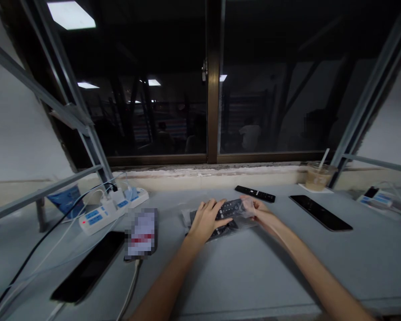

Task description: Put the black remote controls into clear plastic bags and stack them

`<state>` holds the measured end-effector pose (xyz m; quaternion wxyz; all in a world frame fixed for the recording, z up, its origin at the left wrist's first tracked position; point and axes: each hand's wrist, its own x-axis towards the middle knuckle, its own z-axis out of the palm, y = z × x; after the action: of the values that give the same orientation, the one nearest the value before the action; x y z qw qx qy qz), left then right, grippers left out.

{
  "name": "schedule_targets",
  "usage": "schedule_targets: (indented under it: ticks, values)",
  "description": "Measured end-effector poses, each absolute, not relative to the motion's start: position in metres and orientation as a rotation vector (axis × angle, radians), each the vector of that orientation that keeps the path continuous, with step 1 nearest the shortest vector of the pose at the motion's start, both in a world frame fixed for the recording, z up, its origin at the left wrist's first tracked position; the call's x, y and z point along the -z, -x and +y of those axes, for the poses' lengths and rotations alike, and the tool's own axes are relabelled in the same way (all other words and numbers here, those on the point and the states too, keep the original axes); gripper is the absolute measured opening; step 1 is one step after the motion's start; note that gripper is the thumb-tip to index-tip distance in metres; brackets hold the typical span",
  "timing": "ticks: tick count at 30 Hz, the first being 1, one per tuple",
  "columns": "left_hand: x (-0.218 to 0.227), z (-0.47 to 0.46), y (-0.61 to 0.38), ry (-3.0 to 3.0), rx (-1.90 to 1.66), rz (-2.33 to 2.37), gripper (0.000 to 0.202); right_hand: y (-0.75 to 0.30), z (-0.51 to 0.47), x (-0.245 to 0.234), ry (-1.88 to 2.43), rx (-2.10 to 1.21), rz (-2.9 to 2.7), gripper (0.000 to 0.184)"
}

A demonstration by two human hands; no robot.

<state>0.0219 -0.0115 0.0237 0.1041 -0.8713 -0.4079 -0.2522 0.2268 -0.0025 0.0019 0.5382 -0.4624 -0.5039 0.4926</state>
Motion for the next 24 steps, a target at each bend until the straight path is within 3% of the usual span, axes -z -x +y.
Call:
schedule_targets:
  ticks: [8, 13, 24]
  values:
    - [-0.019, -0.009, -0.024, 2.560, 0.676, -1.233, 0.055, -0.215, -0.003, -0.004, 1.232, -1.065, -1.289, 0.037]
    - [-0.019, -0.012, -0.028, 2.574, 0.677, -1.268, 0.047, -0.206, -0.011, -0.009, 1.204, -1.064, -1.277, 0.035]
    - [-0.019, -0.013, -0.027, 2.540, 0.657, -1.281, 0.047, -0.213, -0.008, -0.018, 0.918, -1.462, -1.056, 0.051]
